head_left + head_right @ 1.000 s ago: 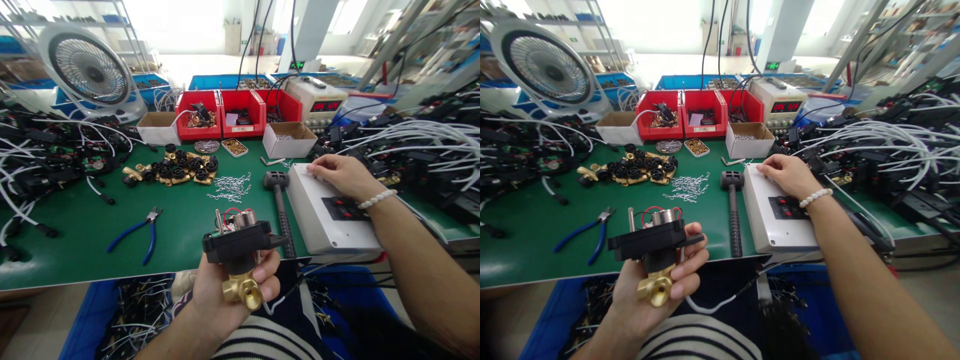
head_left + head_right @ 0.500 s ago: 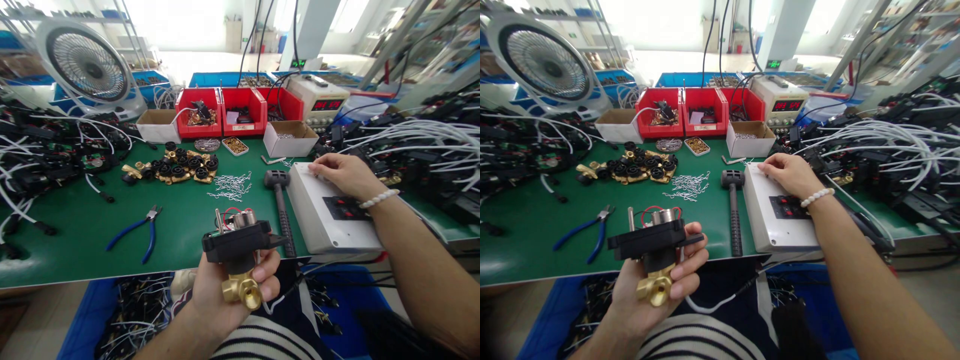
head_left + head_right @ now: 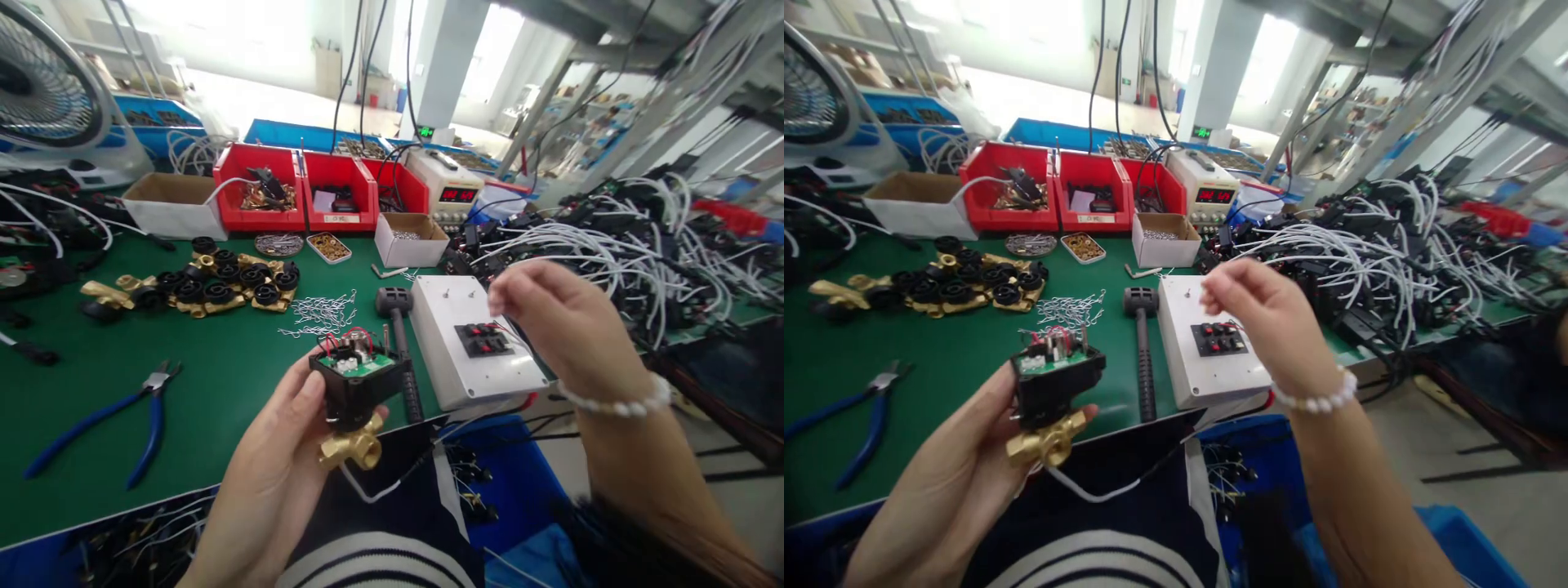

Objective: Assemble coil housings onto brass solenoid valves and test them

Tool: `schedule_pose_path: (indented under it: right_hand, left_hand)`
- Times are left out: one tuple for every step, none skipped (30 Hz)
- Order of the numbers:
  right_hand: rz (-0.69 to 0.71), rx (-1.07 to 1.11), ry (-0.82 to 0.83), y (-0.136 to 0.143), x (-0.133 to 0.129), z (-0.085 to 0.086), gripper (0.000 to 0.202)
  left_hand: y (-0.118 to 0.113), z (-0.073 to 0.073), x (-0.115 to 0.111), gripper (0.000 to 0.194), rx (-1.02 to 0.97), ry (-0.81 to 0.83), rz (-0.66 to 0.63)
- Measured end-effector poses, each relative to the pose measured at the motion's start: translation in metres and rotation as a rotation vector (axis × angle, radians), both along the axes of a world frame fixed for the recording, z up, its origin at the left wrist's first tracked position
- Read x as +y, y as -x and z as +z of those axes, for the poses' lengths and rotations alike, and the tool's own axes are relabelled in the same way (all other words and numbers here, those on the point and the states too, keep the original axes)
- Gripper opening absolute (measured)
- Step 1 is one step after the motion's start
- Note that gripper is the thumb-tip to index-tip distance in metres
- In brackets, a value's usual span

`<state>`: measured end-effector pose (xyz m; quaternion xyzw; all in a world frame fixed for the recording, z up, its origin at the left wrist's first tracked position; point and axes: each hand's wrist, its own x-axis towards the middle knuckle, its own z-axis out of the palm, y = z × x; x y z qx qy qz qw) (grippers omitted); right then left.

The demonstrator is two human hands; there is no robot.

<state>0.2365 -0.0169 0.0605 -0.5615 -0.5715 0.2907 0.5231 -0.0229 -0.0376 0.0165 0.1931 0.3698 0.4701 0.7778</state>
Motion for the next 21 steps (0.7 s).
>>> schedule_pose_path:
  right_hand:
    - [0.135, -0.107, 0.057, 0.009, -0.016, -0.002, 0.013]
    - [0.291, -0.202, 0.126, 0.017, -0.030, -0.006, 0.014]
    - [0.443, -0.273, 0.202, 0.025, -0.044, -0.012, 0.015]
    - [0.568, -0.337, 0.287, 0.031, -0.055, -0.021, 0.018]
    - [0.668, -0.394, 0.363, 0.036, -0.064, -0.032, 0.023]
    - [0.724, -0.453, 0.433, 0.040, -0.072, -0.046, 0.032]
    - [0.742, -0.515, 0.498, 0.042, -0.077, -0.061, 0.040]
    - [0.731, -0.579, 0.552, 0.044, -0.082, -0.077, 0.047]
    - [0.694, -0.642, 0.585, 0.044, -0.085, -0.094, 0.052]
    - [0.644, -0.702, 0.598, 0.043, -0.088, -0.111, 0.055]
    - [0.588, -0.762, 0.592, 0.041, -0.090, -0.126, 0.056]
    - [0.537, -0.803, 0.576, 0.040, -0.091, -0.140, 0.057]
    - [0.503, -0.830, 0.562, 0.038, -0.092, -0.152, 0.056]
    - [0.482, -0.844, 0.550, 0.036, -0.093, -0.161, 0.054]
    - [0.474, -0.847, 0.542, 0.035, -0.093, -0.169, 0.052]
    - [0.476, -0.847, 0.537, 0.033, -0.093, -0.174, 0.050]
    - [0.477, -0.848, 0.531, 0.032, -0.093, -0.178, 0.048]
    - [0.477, -0.851, 0.525, 0.032, -0.093, -0.181, 0.047]
    - [0.478, -0.853, 0.520, 0.031, -0.093, -0.184, 0.045]
    - [0.476, -0.857, 0.516, 0.031, -0.094, -0.185, 0.044]
    - [0.474, -0.862, 0.511, 0.030, -0.094, -0.187, 0.042]
  left_hand:
    - [0.001, 0.000, 0.000, 0.036, 0.009, -0.034, 0.003]
    - [0.003, 0.000, 0.001, 0.041, 0.014, -0.059, -0.004]
    - [0.005, -0.001, 0.001, 0.043, 0.021, -0.076, -0.014]
    - [0.007, -0.002, 0.002, 0.044, 0.029, -0.090, -0.021]
    - [0.009, -0.004, 0.002, 0.044, 0.034, -0.098, -0.029]
    - [0.010, -0.005, 0.003, 0.043, 0.037, -0.103, -0.033]
    - [0.011, -0.005, 0.003, 0.042, 0.037, -0.107, -0.033]
    - [0.012, -0.006, 0.004, 0.041, 0.036, -0.112, -0.036]
    - [0.012, -0.006, 0.004, 0.040, 0.033, -0.118, -0.045]
    - [0.012, -0.006, 0.004, 0.040, 0.031, -0.119, -0.055]
    - [0.011, -0.005, 0.005, 0.039, 0.029, -0.117, -0.060]
    - [0.010, -0.005, 0.004, 0.039, 0.024, -0.115, -0.058]
    - [0.009, -0.004, 0.004, 0.038, 0.016, -0.111, -0.051]
    - [0.009, -0.004, 0.004, 0.039, 0.010, -0.106, -0.040]
    - [0.008, -0.003, 0.004, 0.039, 0.008, -0.102, -0.027]
    - [0.007, -0.003, 0.004, 0.041, 0.003, -0.107, -0.016]
    - [0.007, -0.003, 0.004, 0.043, 0.000, -0.118, -0.008]
    - [0.007, -0.003, 0.004, 0.045, 0.001, -0.127, -0.001]
    - [0.007, -0.003, 0.004, 0.046, 0.004, -0.132, 0.005]
    - [0.007, -0.002, 0.004, 0.046, 0.011, -0.133, 0.009]
    - [0.008, -0.002, 0.004, 0.045, 0.022, -0.131, 0.011]
